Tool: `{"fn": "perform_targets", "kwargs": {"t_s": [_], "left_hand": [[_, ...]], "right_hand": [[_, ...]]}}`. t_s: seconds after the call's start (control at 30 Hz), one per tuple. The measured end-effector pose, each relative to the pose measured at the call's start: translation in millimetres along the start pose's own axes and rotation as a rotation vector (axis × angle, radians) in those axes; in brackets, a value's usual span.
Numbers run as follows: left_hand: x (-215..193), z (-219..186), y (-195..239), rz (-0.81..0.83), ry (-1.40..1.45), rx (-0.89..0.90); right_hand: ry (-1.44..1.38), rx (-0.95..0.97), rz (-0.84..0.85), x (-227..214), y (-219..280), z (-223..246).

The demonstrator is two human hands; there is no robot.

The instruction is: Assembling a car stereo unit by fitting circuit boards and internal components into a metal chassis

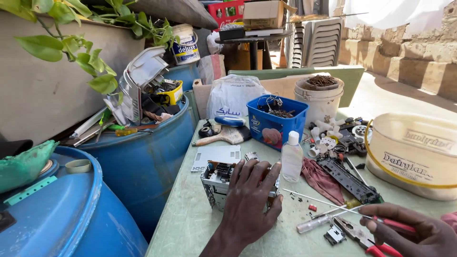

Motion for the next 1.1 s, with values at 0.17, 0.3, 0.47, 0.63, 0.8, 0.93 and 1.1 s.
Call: {"fn": "perform_targets", "kwargs": {"t_s": [0.17, 0.3, 0.47, 0.63, 0.8, 0.93, 1.1], "left_hand": [[4.6, 2.6, -1.1, -0.051, -0.005, -0.002], [7.6, 5.1, -1.0, -0.06, -0.021, -0.005], [11.0, 6.2, 4.4, -0.062, -0.036, -0.045], [10.9, 6.2, 3.7, -0.074, -0.044, -0.038], [10.6, 6.2, 4.6, -0.084, -0.044, -0.023], [11.2, 7.1, 4.1, -0.092, -0.039, -0.024], [10.3, 5.4, 4.3, -0.098, -0.036, -0.016]], "right_hand": [[-0.123, 0.088, 0.004, 6.6, 9.3, 6.7], [-0.14, 0.125, -0.014, 7.4, 13.0, 4.1], [-0.103, 0.081, -0.048, 8.2, 2.5, -17.5], [-0.131, 0.097, -0.032, 9.1, 9.9, -6.0], [-0.061, -0.004, 0.052, 6.4, -9.6, -27.4], [-0.164, -0.002, 0.078, 8.7, -8.3, -33.1], [-0.082, 0.035, 0.06, 7.9, 10.4, -4.3]]}}
Point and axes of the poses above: each hand's wrist, its own y-axis away from the middle knuckle, its own x-axis out of the palm, z = x × y, the point moved 3 cm from there along -y, towards the middle knuckle, and after that the axes turned 9 degrees about -z, right-handed, at the moved point
